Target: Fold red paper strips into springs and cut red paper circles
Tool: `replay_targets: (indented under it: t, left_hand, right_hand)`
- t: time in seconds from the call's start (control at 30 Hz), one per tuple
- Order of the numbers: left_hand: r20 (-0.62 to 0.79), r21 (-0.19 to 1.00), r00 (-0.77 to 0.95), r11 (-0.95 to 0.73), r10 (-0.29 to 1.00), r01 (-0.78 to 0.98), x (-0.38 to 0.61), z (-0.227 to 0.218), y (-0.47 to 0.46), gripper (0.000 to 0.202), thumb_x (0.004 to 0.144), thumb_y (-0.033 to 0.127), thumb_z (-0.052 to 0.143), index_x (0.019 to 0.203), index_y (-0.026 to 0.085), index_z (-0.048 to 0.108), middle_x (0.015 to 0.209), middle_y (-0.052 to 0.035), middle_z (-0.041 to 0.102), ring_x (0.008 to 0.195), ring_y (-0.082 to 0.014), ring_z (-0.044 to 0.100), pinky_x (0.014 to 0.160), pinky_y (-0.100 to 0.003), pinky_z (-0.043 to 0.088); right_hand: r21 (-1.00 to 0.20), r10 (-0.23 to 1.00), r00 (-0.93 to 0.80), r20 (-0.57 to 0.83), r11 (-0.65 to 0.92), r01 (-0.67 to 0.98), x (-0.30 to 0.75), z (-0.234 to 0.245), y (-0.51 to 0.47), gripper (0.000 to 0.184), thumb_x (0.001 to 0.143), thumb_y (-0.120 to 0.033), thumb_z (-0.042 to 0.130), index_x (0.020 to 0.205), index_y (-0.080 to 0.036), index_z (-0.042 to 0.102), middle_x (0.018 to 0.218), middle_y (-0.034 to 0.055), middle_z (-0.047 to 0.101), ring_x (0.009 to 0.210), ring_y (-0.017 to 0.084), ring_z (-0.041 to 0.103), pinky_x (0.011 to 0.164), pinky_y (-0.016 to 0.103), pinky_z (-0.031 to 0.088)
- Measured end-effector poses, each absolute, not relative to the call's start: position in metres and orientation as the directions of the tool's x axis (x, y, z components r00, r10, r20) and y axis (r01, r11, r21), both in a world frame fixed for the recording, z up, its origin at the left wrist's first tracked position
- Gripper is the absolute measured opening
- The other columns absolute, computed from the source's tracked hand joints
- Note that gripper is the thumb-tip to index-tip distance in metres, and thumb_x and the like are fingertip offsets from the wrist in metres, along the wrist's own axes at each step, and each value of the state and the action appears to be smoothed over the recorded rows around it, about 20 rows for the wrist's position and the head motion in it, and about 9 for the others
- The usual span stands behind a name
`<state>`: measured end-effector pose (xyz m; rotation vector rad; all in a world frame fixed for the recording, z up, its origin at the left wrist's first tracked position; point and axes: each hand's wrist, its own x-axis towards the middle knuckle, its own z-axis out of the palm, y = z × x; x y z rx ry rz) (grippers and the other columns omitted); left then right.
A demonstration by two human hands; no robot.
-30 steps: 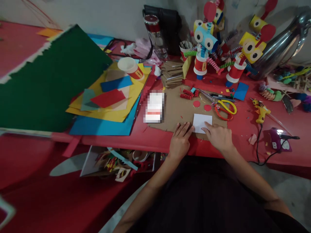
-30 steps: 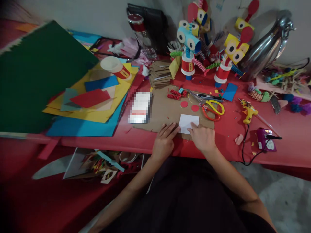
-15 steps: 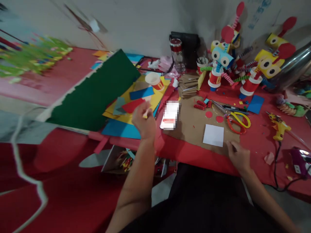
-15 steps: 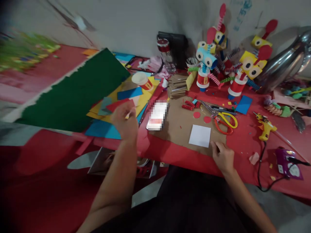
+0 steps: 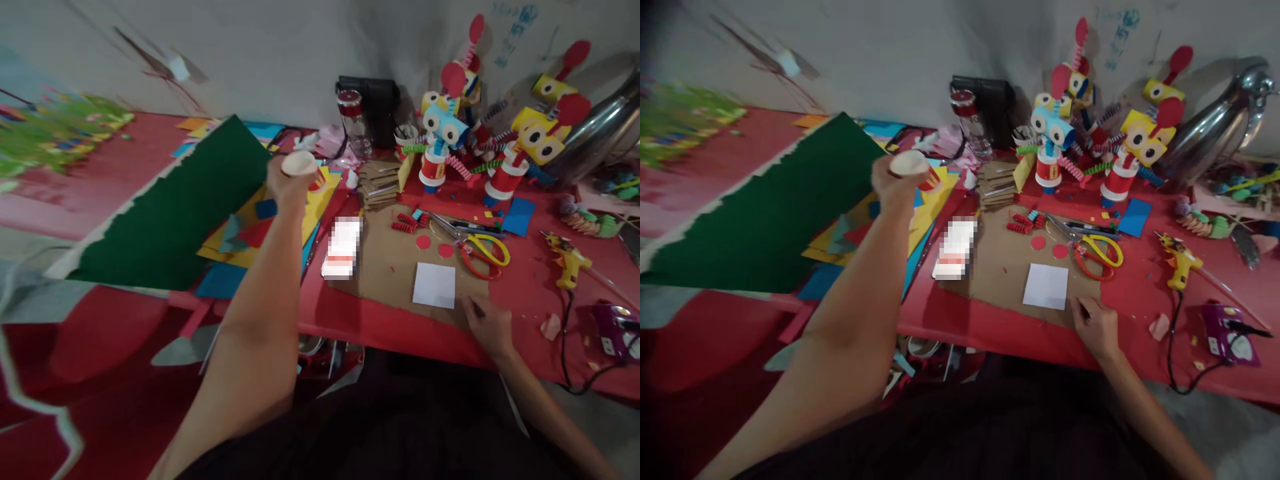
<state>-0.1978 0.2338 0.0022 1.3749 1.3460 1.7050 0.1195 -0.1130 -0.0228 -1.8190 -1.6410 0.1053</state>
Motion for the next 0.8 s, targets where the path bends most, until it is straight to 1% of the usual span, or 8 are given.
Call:
replay_targets:
  t: [0.03, 0.1, 0.2, 0.27, 0.37, 0.47, 0.63, 0.8]
  left_hand:
    - [0.340, 0.940, -0.412, -0.309, 0.845, 0.143, -0.192, 0.008, 0.223, 0.065, 0.048, 0.007, 0.087, 0.094, 0.017, 0.042, 0.080, 0.0086, 0.051, 0.078, -0.0087, 0.048, 0.088, -0.036, 0.047]
    - [0.344, 0.936, -0.346, -0.346, 0.873, 0.058, -0.176, 0.019, 0.190, 0.074, 0.041, 0.012, 0.091, 0.097, 0.020, 0.043, 0.084, 0.0072, 0.053, 0.078, -0.0097, 0.051, 0.080, -0.032, 0.049]
    - [0.295, 0.925, -0.010, -0.288, 0.955, -0.247, -0.139, 0.028, 0.115, 0.091, 0.040, 0.028, 0.093, 0.115, 0.030, 0.043, 0.090, 0.0053, 0.057, 0.080, -0.0131, 0.057, 0.071, -0.029, 0.051]
    - [0.252, 0.923, 0.215, -0.167, 0.944, -0.348, -0.110, 0.024, 0.061, 0.079, 0.052, 0.034, 0.088, 0.119, 0.031, 0.046, 0.104, -0.0002, 0.060, 0.093, -0.0178, 0.061, 0.077, -0.032, 0.053]
    - [0.211, 0.941, 0.384, -0.081, 0.899, -0.328, -0.071, 0.006, -0.003, 0.059, 0.066, 0.037, 0.080, 0.116, 0.031, 0.050, 0.116, -0.0022, 0.060, 0.102, -0.0194, 0.061, 0.084, -0.035, 0.053]
    - [0.193, 0.978, 0.458, -0.134, 0.868, -0.159, -0.050, -0.012, -0.030, 0.066, 0.066, 0.043, 0.079, 0.122, 0.027, 0.047, 0.124, -0.0080, 0.058, 0.111, -0.0238, 0.059, 0.093, -0.041, 0.050]
    - [0.308, 0.919, 0.379, -0.376, 0.873, 0.120, -0.062, -0.029, -0.026, 0.076, 0.064, 0.050, 0.078, 0.128, 0.023, 0.048, 0.135, -0.0144, 0.053, 0.129, -0.0319, 0.047, 0.107, -0.053, 0.038]
    - [0.273, 0.957, 0.025, -0.274, 0.962, 0.093, -0.081, -0.047, -0.024, 0.033, 0.087, 0.038, 0.056, 0.116, 0.022, 0.057, 0.110, -0.0099, 0.067, 0.101, -0.0200, 0.066, 0.093, -0.042, 0.052]
  right_hand:
    - [-0.538, 0.902, 0.201, 0.382, 0.040, 0.842, 0.120, -0.022, -0.113, 0.037, 0.092, -0.037, 0.049, 0.061, -0.019, 0.061, 0.050, -0.0005, 0.058, 0.041, 0.009, 0.050, 0.044, 0.020, 0.033]
    - [-0.589, 0.899, 0.212, 0.383, 0.061, 0.806, 0.120, -0.021, -0.113, 0.035, 0.091, -0.035, 0.051, 0.061, -0.019, 0.060, 0.049, -0.0010, 0.056, 0.041, 0.009, 0.047, 0.044, 0.021, 0.034]
    - [-0.714, 0.880, 0.305, 0.364, 0.053, 0.698, 0.118, -0.019, -0.113, 0.030, 0.089, -0.035, 0.054, 0.064, -0.021, 0.061, 0.052, -0.0008, 0.056, 0.045, 0.010, 0.048, 0.047, 0.023, 0.038]
    - [-0.825, 0.884, 0.343, 0.317, 0.079, 0.560, 0.113, -0.017, -0.112, 0.019, 0.088, -0.039, 0.057, 0.087, -0.022, 0.066, 0.071, 0.0028, 0.066, 0.054, 0.013, 0.055, 0.053, 0.025, 0.045]
    - [-0.958, 0.940, 0.260, 0.220, 0.158, 0.241, 0.101, -0.011, -0.107, 0.060, 0.080, -0.051, 0.065, 0.133, -0.030, 0.045, 0.122, 0.0104, 0.062, 0.078, 0.018, 0.065, 0.061, 0.031, 0.054]
    - [-0.982, 0.958, 0.216, 0.186, 0.172, 0.084, 0.094, -0.002, -0.098, 0.072, 0.079, -0.054, 0.064, 0.141, -0.034, 0.033, 0.138, 0.0102, 0.050, 0.101, 0.022, 0.063, 0.075, 0.036, 0.057]
    - [-0.925, 0.914, 0.274, 0.300, 0.209, 0.317, 0.102, 0.005, -0.079, 0.065, 0.081, -0.046, 0.064, 0.138, -0.030, 0.039, 0.139, 0.0095, 0.051, 0.118, 0.025, 0.056, 0.095, 0.043, 0.051]
    - [-0.696, 0.934, 0.032, 0.355, 0.241, 0.677, 0.106, -0.010, -0.067, 0.056, 0.079, -0.036, 0.066, 0.131, -0.026, 0.048, 0.125, 0.0110, 0.061, 0.118, 0.029, 0.055, 0.101, 0.052, 0.046]
